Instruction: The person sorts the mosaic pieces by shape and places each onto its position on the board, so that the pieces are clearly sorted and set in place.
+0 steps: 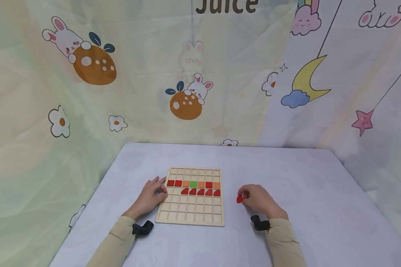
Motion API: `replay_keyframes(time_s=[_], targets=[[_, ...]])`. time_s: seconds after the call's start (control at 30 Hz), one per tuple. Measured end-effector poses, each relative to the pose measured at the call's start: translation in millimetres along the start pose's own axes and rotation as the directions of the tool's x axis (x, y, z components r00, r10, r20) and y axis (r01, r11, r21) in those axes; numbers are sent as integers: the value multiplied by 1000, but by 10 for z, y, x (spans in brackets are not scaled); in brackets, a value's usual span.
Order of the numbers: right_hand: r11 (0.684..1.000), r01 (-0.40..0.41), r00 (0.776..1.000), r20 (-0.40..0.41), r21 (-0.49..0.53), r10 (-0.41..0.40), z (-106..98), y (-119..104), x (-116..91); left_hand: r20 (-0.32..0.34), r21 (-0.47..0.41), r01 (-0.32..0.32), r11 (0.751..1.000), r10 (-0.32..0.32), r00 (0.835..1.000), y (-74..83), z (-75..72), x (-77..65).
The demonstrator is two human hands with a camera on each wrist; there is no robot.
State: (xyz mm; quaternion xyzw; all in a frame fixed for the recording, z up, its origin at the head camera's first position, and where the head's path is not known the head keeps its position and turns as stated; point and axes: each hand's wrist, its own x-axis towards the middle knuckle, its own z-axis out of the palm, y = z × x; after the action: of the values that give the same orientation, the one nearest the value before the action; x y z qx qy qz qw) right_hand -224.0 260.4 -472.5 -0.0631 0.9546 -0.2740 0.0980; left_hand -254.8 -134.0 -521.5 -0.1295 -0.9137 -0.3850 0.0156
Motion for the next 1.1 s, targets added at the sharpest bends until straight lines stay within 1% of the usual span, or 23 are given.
replay_keyframes(time_s=[0.13,0.33,0.43,0.7,0.8,0.93,1.1], targets=[[1000,-9,1000,-17,-7,9,9,22,4,1,0,1,1000,-1,1000,3,-6,0],[999,33,998,-54,-18,-34,43,7,31,0,5,6,1000,-6,1000,4,-19,-6],[999,26,996,-82,-20,-28,80,-15,60,0,1,6,1000,-6,1000,2,-19,-5],[998,61,988,-140,-31,-65,165,-86,125,1,3,-3,1000,3,1000,5,-7,-1],[997,64,985,-155,-34,-69,190,-122,138,0,4,-5,1000,5,1000,9,-9,-3],[995,89,982,-167,-36,-94,210,-191,162,-1,8,-4,1000,4,1000,13,-13,-7],[992,112,980,-161,-50,-118,225,-313,219,-1,8,0,1000,0,1000,7,-9,-8]])
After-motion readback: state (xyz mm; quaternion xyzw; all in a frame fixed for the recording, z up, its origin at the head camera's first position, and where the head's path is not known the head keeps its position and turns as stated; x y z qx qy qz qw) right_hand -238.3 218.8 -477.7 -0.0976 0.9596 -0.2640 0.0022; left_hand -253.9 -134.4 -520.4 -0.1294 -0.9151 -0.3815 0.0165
